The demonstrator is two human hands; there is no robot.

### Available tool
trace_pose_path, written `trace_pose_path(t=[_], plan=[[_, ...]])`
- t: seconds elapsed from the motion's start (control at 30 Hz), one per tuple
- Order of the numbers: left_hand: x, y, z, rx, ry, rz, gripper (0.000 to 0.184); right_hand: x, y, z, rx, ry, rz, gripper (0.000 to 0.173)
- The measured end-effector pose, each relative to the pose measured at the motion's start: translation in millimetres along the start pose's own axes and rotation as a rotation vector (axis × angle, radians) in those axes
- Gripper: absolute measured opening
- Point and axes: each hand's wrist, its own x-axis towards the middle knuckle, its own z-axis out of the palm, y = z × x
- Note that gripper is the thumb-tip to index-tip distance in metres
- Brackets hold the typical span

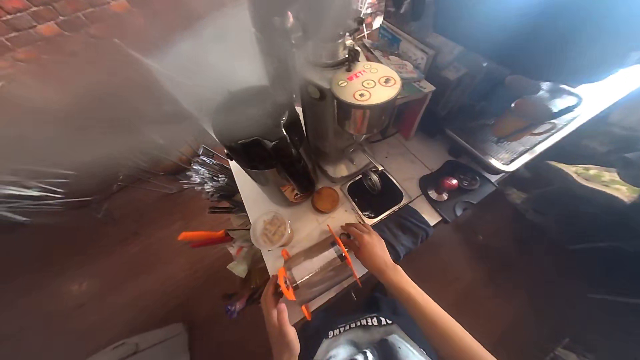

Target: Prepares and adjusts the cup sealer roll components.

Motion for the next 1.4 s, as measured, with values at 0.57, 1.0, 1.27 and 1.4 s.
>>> trace_pose_path(t=[0.57,1.0,1.27,1.4], plan=[[19.0,-11.7,-11.4,-0.116,-0.09,-0.065,0.027,-44.0,-12.6,3.3,0.791,0.018,0.114,0.043],[19.6,-12.7,-40.5,-0.211,-0.007,-0.156,0.029,-58.5,-43.6,16.9,0.202,0.246,-0.076,0.038],[16.8,-21.2,-45.1,-0.279,0.032,-0.192,0.029,-52.6,-41.1,15.0,0.409,0.08,0.087,0.05],[17.5,-17.8,-46.9,-0.272,0.04,-0.223,0.03,-54.0,-39.0,19.0,0.488,0.058,0.136,0.055]])
